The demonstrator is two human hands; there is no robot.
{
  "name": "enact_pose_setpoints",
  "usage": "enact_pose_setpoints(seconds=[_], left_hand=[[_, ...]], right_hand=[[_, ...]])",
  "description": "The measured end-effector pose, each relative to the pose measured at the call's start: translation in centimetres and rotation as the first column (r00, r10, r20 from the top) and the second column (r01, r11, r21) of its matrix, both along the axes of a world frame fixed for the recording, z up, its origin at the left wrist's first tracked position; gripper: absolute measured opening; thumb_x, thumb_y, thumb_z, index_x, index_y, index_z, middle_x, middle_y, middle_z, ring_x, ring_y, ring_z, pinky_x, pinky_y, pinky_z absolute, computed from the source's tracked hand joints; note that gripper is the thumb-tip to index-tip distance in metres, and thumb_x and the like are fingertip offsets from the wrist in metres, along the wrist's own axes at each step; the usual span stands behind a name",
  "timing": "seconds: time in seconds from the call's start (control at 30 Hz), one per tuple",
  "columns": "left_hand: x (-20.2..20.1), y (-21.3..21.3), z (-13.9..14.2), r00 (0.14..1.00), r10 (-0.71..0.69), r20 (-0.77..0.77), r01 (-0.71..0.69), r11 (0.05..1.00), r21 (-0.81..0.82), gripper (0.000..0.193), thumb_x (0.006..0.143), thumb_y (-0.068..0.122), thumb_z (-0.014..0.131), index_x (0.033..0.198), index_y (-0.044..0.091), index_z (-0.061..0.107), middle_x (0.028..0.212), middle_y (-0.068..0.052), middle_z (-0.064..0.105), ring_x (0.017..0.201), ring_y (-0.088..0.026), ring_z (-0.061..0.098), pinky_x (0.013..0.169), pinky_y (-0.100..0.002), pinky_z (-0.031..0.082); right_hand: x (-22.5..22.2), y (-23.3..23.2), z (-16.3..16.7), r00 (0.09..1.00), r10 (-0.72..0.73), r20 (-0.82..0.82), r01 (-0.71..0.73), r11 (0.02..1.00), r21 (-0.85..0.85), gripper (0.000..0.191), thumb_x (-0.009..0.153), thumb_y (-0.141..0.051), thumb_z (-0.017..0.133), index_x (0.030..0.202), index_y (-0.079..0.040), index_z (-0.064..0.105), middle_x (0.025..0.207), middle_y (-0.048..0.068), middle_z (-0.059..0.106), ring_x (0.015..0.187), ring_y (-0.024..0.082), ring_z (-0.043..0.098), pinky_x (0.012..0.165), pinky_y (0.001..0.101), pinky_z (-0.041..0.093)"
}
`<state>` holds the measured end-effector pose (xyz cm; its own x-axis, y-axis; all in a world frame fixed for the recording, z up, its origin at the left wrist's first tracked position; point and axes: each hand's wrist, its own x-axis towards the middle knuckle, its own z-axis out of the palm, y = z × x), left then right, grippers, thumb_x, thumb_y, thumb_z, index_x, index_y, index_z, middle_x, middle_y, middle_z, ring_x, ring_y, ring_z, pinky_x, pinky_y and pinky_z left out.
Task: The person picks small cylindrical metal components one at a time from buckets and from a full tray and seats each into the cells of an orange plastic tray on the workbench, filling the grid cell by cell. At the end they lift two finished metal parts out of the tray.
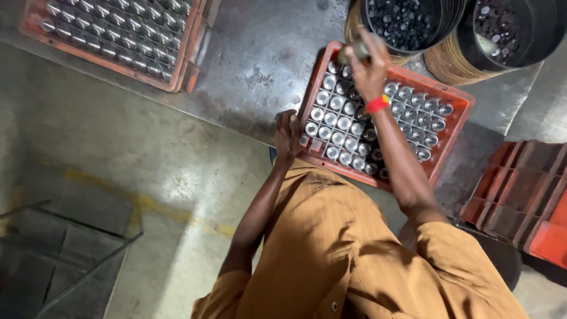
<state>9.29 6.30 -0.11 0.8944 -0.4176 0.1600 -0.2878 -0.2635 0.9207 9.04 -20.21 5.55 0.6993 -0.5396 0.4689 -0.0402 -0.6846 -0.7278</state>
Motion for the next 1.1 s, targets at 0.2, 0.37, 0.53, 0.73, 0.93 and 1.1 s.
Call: enact_pose_setpoints(seconds=[0.2, 0.37, 0.53, 0.73, 0.93, 1.1], left_hand=[[0.3, 0.1, -0.3, 1.000, 0.014, 0.024, -0.015, 1.000, 0.026, 0.035, 0.110, 0.029, 0.040, 0.118, 0.002, 0.061, 0.112, -0.025, 0.062, 0.102, -0.045, 0.058, 0.089, -0.052, 0.046], [0.5, 0.1, 0.7, 0.999, 0.010, 0.044, -0.011, 0.999, 0.035, 0.034, 0.110, 0.026, 0.039, 0.115, 0.001, 0.062, 0.109, -0.024, 0.062, 0.099, -0.046, 0.058, 0.087, -0.053, 0.047], [0.6, 0.7, 2.3, 0.995, -0.056, 0.079, 0.057, 0.998, -0.012, 0.032, 0.110, 0.023, 0.041, 0.111, -0.001, 0.061, 0.102, -0.025, 0.062, 0.093, -0.047, 0.058, 0.082, -0.055, 0.046], [0.7, -0.1, 1.0, 0.997, 0.009, 0.076, -0.014, 0.998, 0.061, 0.031, 0.109, 0.025, 0.043, 0.109, 0.001, 0.063, 0.100, -0.024, 0.066, 0.092, -0.046, 0.061, 0.082, -0.053, 0.047], [0.6, -0.1, -1.5, 0.998, -0.022, 0.054, 0.018, 0.998, 0.067, 0.034, 0.110, 0.028, 0.041, 0.114, 0.001, 0.063, 0.105, -0.024, 0.066, 0.096, -0.046, 0.061, 0.085, -0.053, 0.048], [0.8, -0.2, -1.4, 0.995, -0.059, -0.082, 0.065, 0.995, 0.078, 0.036, 0.110, 0.029, 0.041, 0.117, 0.001, 0.062, 0.110, -0.025, 0.067, 0.101, -0.046, 0.062, 0.089, -0.051, 0.048]], right_hand=[[0.0, 0.8, 0.1, 0.996, 0.059, -0.071, -0.073, 0.971, -0.228, 0.046, 0.097, -0.017, 0.081, 0.141, -0.007, 0.068, 0.124, 0.019, 0.068, 0.115, 0.035, 0.067, 0.101, 0.0453, 0.056], [-1.8, -0.2, -0.6, 0.991, -0.091, 0.096, 0.096, 0.994, -0.054, 0.043, 0.099, -0.011, 0.078, 0.140, -0.007, 0.066, 0.128, 0.019, 0.069, 0.114, 0.031, 0.069, 0.099, 0.0417, 0.060], [-3.6, -0.6, 0.1, 1.000, -0.003, -0.007, 0.003, 0.999, -0.053, 0.044, 0.096, -0.006, 0.078, 0.138, -0.002, 0.067, 0.126, 0.022, 0.068, 0.115, 0.034, 0.068, 0.098, 0.0447, 0.054], [-5.0, 3.4, 0.7, 0.991, 0.132, -0.014, -0.132, 0.981, -0.140, 0.032, 0.093, -0.007, 0.077, 0.125, -0.006, 0.069, 0.118, 0.017, 0.071, 0.113, 0.034, 0.068, 0.101, 0.0440, 0.054], [-11.1, 5.8, 1.6, 0.999, -0.004, -0.052, 0.000, 0.997, -0.081, 0.038, 0.094, -0.013, 0.078, 0.130, -0.003, 0.068, 0.118, 0.018, 0.070, 0.107, 0.035, 0.068, 0.093, 0.0429, 0.055], [-16.0, 6.3, 1.8, 0.971, -0.049, -0.235, 0.033, 0.997, -0.070, 0.045, 0.091, -0.013, 0.080, 0.132, -0.005, 0.064, 0.112, 0.018, 0.070, 0.105, 0.038, 0.067, 0.089, 0.0450, 0.054]])
